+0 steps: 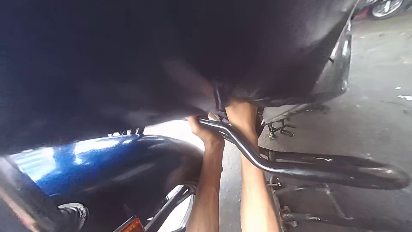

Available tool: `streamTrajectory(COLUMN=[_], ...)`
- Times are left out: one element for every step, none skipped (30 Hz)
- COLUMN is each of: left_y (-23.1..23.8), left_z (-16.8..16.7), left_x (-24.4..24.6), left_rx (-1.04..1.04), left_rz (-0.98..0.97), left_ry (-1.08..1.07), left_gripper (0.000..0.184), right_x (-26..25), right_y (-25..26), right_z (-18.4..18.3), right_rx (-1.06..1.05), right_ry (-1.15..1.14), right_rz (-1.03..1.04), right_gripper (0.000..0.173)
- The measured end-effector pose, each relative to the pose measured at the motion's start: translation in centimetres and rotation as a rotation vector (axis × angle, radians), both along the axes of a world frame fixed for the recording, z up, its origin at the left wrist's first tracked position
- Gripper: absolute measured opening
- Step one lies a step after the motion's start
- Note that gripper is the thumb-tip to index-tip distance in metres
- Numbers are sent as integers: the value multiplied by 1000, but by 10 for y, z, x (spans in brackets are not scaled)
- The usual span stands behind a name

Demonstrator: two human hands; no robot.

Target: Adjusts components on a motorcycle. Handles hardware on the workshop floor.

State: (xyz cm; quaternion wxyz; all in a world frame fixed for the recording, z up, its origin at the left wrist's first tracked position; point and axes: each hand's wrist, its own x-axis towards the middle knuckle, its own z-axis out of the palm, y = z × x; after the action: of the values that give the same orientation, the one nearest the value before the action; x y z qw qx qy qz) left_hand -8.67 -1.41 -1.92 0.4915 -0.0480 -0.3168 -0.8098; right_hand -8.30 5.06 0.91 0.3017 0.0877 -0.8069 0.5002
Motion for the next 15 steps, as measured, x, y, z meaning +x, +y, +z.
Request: streamTrajectory(left_y=[0, 0, 1, 2, 3, 5, 9, 11, 12, 11, 10, 10, 10, 9, 8], left_z=[0, 0, -1, 0, 0, 0, 1, 1, -2, -5, -9, -12, -11, -13, -17], left_x=[1, 2, 3, 3, 3, 3, 4, 6, 9, 8, 6, 1, -3, -8, -16], left_rx=[-6, -15, -32, -34, -29, -10, 20, 51, 82, 140, 193, 261, 291, 261, 224], left_rz=[0, 0, -8, -8, -4, 15, 31, 30, 3, -53, -134, -180, -211, -185, -137], left_ry=[-3, -5, -5, 5, 25, 29, 16, -16, -48, -72, -52, -61, -92, -131, -159], left_gripper=[15, 16, 19, 21, 24, 28, 32, 37, 49, 58, 59, 53, 51, 48, 44], right_x=[2, 3, 3, 4, 7, 11, 17, 21, 20, 18, 15, 14, 16, 24, 32], right_y=[2, 2, 2, 2, 2, 2, 5, 8, 11, 13, 14, 14, 16, 18, 20], right_z=[2, 2, 2, 1, 0, -4, -10, -18, -26, -34, -40, -42, -38, -29, -19], right_rx=[10, 24, 44, 72, 104, 120, 116, 87, 17, -78, -160, -214, -235, -202, -150], right_ry=[-32, -48, -56, -46, -54, -57, -88, -128, -130, -112, -99, -103, -110, -138, -205], right_rz=[19, 36, 50, 51, 58, 60, 83, 131, 189, 251, 308, 356, 380, 354, 323], right_gripper=[25, 24, 24, 25, 27, 26, 25, 24, 23, 23, 22, 18, 15, 17, 22])
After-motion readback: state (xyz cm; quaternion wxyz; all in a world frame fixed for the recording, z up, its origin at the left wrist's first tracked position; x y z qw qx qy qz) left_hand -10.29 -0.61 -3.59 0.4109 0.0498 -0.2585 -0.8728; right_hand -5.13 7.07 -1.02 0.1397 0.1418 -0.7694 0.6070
